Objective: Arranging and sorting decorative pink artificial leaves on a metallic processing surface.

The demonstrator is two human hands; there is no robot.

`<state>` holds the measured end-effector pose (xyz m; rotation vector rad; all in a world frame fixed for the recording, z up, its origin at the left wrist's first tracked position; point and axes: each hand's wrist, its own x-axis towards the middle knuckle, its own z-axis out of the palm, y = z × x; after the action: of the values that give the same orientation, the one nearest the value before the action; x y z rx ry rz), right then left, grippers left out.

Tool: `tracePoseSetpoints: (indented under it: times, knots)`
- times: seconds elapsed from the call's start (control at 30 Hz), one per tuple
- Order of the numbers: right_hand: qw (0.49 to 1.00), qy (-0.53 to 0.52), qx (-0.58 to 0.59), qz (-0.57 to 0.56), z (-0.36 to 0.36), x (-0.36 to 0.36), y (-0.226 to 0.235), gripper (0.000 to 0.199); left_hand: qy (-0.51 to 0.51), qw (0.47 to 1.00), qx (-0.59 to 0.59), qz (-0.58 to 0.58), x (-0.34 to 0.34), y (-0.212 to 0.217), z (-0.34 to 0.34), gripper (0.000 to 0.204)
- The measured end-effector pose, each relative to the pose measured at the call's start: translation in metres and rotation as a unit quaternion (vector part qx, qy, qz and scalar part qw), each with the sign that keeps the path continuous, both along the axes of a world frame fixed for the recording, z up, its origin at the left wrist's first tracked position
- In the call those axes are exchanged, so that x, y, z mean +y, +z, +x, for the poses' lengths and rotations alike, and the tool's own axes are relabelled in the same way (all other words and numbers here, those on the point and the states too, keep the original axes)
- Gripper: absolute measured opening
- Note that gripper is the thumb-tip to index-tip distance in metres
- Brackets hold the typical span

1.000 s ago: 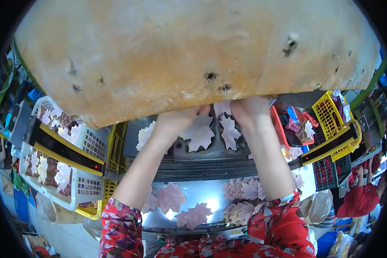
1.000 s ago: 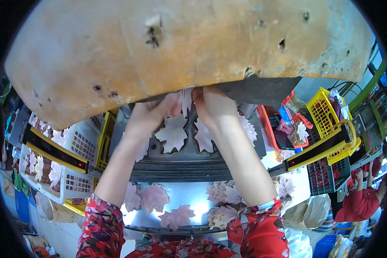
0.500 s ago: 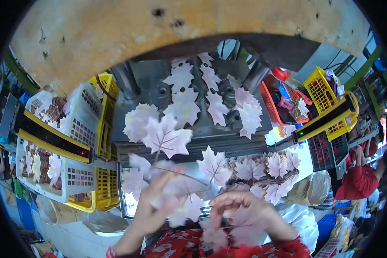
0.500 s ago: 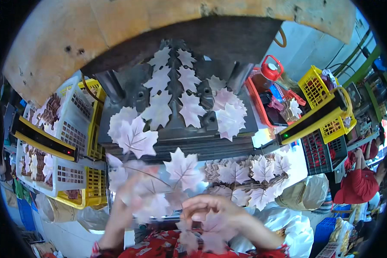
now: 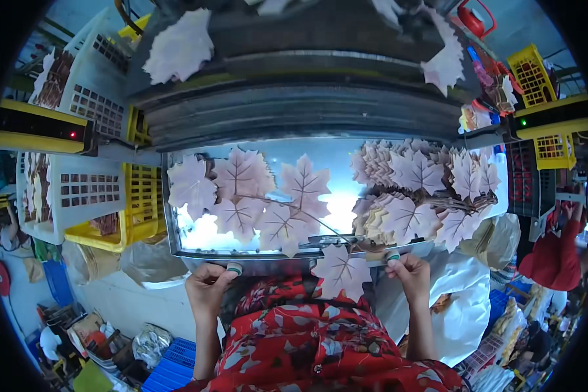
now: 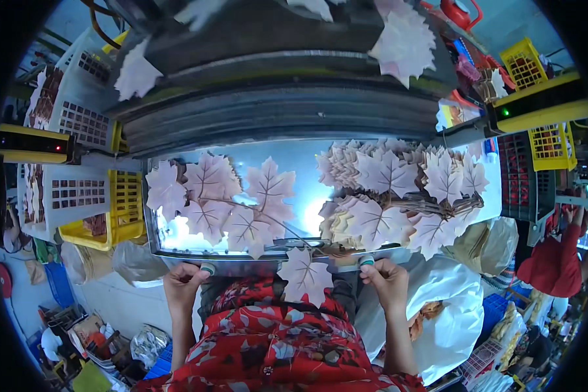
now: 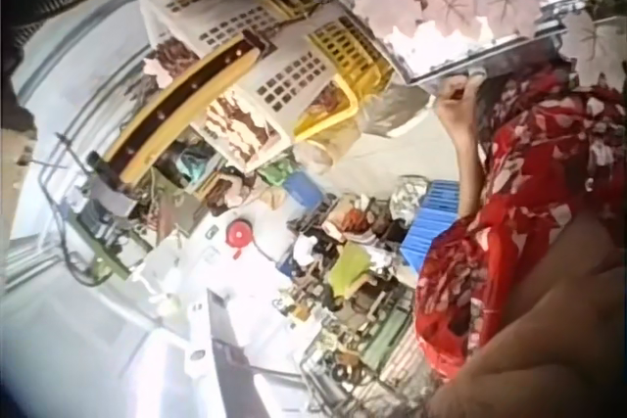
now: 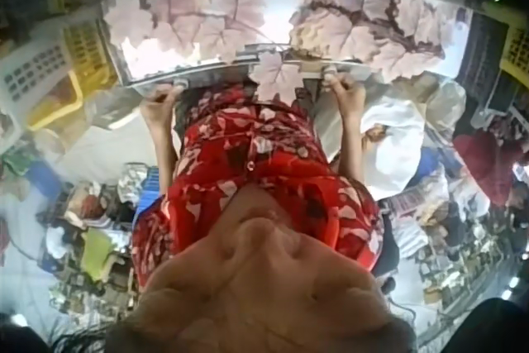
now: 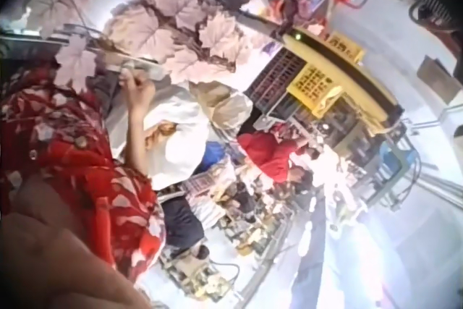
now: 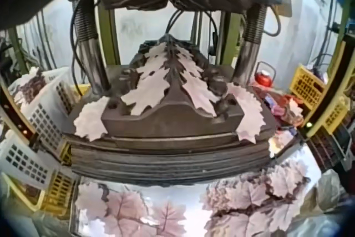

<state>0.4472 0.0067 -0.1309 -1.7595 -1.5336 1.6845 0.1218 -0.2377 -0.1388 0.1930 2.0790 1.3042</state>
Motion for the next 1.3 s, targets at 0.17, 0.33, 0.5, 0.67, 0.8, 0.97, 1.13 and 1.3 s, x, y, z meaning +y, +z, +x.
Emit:
tracePoseSetpoints:
  times: [0.17, 0.33, 0.5, 0.67, 0.8, 0.97, 1.13, 1.3]
  knots:
    - [0.999, 0.041, 0.013, -0.012, 0.005, 0.002, 0.001, 0.016, 0.003, 1.0, -0.006, 0.002, -0.008, 0.005, 0.002, 0.015]
    - [0.999, 0.04, 0.017, -0.021, 0.01, 0.004, 0.0, 0.016, -0.016, 1.0, 0.004, -0.007, -0.006, 0.004, 0.0, 0.016]
    - [0.998, 0.052, 0.018, -0.023, 0.008, 0.01, 0.002, 0.018, -0.012, 1.0, -0.006, -0.015, -0.002, 0.005, -0.002, 0.016]
    - [0.974, 0.2, -0.107, 0.026, -0.002, 0.011, 0.044, 0.023, -0.024, 0.999, 0.022, -0.036, 0.003, 0.022, -0.001, 0.017]
    - [0.934, 0.266, -0.109, 0.212, -0.057, 0.008, 0.126, 0.024, -0.139, 0.926, 0.35, 0.001, 0.054, 0.079, -0.011, 0.028]
    - [0.761, 0.476, -0.159, 0.412, -0.125, 0.014, 0.091, 0.021, -0.325, 0.805, 0.491, 0.065, 0.139, 0.074, -0.052, 0.026]
    - [0.813, 0.356, -0.045, 0.458, -0.086, 0.014, 0.115, 0.014, -0.319, 0.85, 0.42, 0.009, 0.117, 0.162, -0.03, 0.017]
    - [0.805, 0.214, -0.061, 0.55, -0.029, 0.043, 0.178, 0.015, -0.348, 0.846, 0.38, 0.137, 0.148, 0.186, 0.016, 0.021]
